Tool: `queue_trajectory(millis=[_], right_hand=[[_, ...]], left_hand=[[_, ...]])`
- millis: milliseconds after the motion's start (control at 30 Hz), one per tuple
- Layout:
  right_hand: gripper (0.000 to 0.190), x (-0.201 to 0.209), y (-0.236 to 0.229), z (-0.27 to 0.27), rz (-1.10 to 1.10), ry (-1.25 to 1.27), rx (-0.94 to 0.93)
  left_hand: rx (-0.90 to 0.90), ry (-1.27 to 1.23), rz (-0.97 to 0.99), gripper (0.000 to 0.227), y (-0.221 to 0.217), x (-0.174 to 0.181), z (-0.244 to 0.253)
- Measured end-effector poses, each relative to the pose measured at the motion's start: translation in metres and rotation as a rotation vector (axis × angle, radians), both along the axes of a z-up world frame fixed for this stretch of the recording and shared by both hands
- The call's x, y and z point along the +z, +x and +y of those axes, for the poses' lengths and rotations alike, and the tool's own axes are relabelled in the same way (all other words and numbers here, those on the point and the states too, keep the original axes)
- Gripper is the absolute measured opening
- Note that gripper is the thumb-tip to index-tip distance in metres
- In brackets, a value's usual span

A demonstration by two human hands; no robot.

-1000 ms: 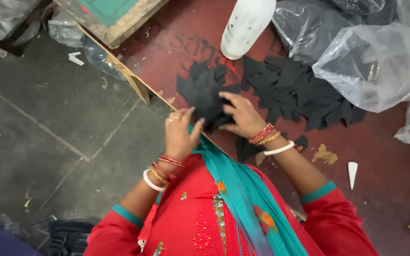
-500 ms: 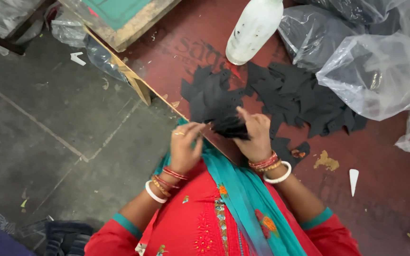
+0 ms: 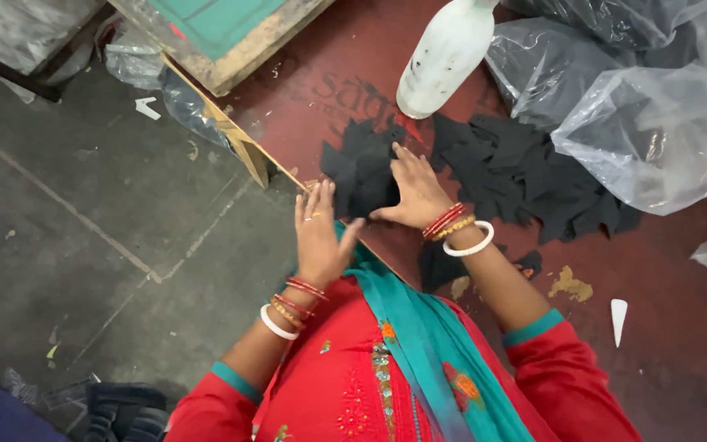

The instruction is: The person sorts black fabric pieces on a table, picking them up, folding them, and placing them into a pile. They also move the fabric pieces to a nearby machine and back to the table.

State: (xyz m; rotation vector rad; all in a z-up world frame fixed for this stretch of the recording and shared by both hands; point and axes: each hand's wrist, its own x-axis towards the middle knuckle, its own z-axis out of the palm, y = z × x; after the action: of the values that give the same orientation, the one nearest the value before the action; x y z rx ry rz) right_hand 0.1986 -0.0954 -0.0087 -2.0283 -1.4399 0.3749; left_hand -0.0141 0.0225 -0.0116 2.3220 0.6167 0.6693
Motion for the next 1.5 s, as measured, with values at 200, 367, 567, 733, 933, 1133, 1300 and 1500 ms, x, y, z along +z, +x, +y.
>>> queue_trajectory(millis=[200, 367, 567, 733, 933, 1133, 1300, 1500], right_hand=[[0.127, 0.017, -0.002, 0.005, -0.179, -0.268, -0.047], [0.129, 0.008, 0.005, -0.014, 0.09, -0.173, -0.078], [0.11, 0.026, -0.016, -0.029, 0.292, 0.108, -0.128], [0.037, 0.01, -0.017, -0.036, 0.095, -0.059, -0.037], [0.03, 0.058, -0.025, -0.031, 0.233, 0.112, 0.033], [0.05, 0.019, -0.026, -0.052, -0.119, 0.222, -0.022], [0.047, 0.002, -0.025, -0.051, -0.053, -0.045, -0.044], [0.062, -0.026, -0.021, -0.07, -0.092, -0.129, -0.066]], left_hand=[[0.034, 0.097, 0.017, 0.082, 0.017, -0.004, -0.019], [0.019, 0.052, 0.012, 0.08, 0.02, -0.019, -0.027], [-0.061, -0.11, -0.113, 0.086, 0.016, -0.03, -0.028], [-0.123, -0.027, -0.098, 0.09, 0.019, -0.038, -0.025], [-0.142, -0.031, -0.238, 0.107, 0.029, 0.039, -0.001], [-0.429, -0.366, -0.15, 0.104, 0.041, 0.018, -0.002], [-0.329, -0.293, -0.186, 0.084, 0.038, -0.003, -0.018], [-0.434, -0.266, -0.181, 0.084, 0.029, 0.003, -0.008]])
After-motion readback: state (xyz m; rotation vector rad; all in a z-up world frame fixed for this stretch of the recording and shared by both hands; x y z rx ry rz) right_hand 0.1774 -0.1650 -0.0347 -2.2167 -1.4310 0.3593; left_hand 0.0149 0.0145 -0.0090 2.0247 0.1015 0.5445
